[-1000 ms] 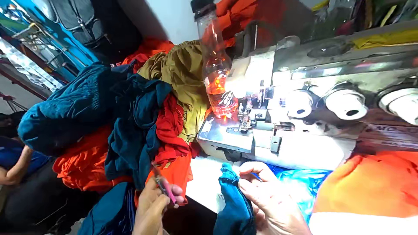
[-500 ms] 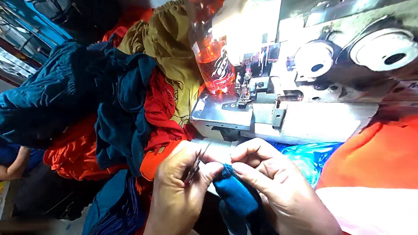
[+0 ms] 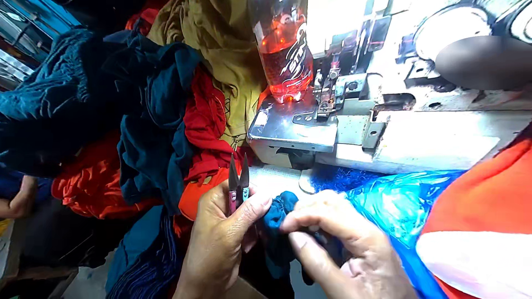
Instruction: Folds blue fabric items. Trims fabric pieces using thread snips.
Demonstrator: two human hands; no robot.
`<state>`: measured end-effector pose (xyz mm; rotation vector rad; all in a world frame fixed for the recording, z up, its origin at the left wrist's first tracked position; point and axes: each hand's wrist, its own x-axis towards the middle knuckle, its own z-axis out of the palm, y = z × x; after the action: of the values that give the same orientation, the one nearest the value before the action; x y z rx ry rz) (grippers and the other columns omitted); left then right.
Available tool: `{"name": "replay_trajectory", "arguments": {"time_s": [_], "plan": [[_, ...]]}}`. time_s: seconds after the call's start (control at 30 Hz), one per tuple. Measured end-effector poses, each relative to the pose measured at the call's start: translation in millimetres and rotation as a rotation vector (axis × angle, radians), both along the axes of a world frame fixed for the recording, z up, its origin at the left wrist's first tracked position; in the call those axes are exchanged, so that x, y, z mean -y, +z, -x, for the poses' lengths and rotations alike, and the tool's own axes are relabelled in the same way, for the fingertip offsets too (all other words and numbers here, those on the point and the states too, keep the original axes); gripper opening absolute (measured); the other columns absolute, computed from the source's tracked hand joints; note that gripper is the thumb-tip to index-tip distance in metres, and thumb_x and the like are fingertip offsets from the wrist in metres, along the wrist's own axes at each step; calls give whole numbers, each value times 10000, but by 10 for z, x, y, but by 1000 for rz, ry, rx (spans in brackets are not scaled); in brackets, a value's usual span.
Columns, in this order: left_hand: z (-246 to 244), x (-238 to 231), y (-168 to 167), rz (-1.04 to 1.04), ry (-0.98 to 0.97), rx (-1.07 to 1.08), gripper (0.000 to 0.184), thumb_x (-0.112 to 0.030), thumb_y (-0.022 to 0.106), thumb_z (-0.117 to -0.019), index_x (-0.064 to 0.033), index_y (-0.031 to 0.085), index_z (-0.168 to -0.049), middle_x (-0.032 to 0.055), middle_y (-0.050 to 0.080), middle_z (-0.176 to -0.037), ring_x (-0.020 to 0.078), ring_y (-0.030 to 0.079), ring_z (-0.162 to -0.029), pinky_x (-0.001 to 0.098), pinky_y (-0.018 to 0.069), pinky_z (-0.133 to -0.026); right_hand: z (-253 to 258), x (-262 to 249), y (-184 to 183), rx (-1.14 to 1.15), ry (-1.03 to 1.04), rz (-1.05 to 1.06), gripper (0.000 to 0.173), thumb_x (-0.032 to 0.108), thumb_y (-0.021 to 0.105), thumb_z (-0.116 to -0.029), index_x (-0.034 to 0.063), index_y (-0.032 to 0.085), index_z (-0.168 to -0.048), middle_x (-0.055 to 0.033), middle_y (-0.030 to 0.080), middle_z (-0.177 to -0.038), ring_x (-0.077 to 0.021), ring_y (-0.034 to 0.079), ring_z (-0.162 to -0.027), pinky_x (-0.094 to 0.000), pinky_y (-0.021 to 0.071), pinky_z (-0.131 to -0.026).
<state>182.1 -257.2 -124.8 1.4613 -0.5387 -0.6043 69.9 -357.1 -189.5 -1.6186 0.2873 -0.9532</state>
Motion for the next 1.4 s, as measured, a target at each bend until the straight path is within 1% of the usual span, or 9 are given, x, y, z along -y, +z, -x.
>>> {"name": "replay_trajectory", "arguments": {"time_s": [0.13,0.33,0.5,0.7,0.97,1.07,1.17,1.27,1.4], "plan": [[13,-79,30,-71,-61,103,84,-81,690,-884,-128,703,-816,-25,592,-611,-26,501,-487,117,419,-453,-59,-50,-47,-33,-87,15,326,522,699,-899,201,700,-841,114,618,-842,62,560,-819,-108,442,-670],[-6,-131,-6,-114,-71,175,116,-104,654,-921,-150,695,-822,-39,563,-639,-31,444,-492,111,355,-442,-78,-11,-105,6,-35,-17,119,259,675,-929,181,737,-862,104,632,-872,56,584,-803,-80,479,-664],[47,-116,-56,-95,-12,141,88,-91,598,-967,-137,654,-916,-19,596,-685,-8,504,-502,126,433,-462,-58,18,-151,58,99,-270,122,176,625,-925,172,733,-869,83,653,-871,21,618,-804,-103,506,-660],[48,-62,-62,-226,-101,332,112,-154,523,-1014,-155,615,-951,-54,545,-682,-1,542,-589,135,459,-535,-109,-88,-132,63,149,-313,156,329,725,-917,182,699,-873,87,604,-819,43,571,-680,-90,479,-563],[81,-65,-78,-210,43,408,112,-152,506,-1037,-143,615,-1012,-45,584,-711,24,571,-581,164,494,-520,-82,69,-151,29,293,-341,45,147,653,-930,161,685,-902,78,628,-800,24,577,-672,-99,475,-582],[77,-63,-64,-155,-55,389,29,-161,548,-1018,-163,577,-1018,-59,567,-756,0,565,-624,138,486,-541,-59,90,-140,114,494,-590,89,138,618,-966,159,684,-910,66,614,-781,38,575,-698,-94,478,-635],[39,-120,-6,-88,-257,334,207,-211,717,-908,-190,606,-1081,-89,606,-884,-41,578,-696,115,514,-595,-43,104,-148,190,624,-813,132,200,594,-1005,180,700,-929,60,617,-769,45,566,-687,-106,478,-652],[17,-158,36,-68,-287,327,247,-60,683,-881,-168,612,-1090,-65,620,-885,-37,538,-626,106,482,-544,-29,67,-81,158,488,-650,105,271,644,-980,198,670,-910,88,589,-756,56,541,-655,-94,458,-606],[89,-120,102,-161,-174,431,168,-62,669,-893,-165,640,-1021,-61,628,-840,-12,572,-630,123,495,-534,-54,-60,-53,2,230,-261,261,424,801,-809,212,651,-830,121,588,-786,57,583,-733,-102,503,-641]]}}
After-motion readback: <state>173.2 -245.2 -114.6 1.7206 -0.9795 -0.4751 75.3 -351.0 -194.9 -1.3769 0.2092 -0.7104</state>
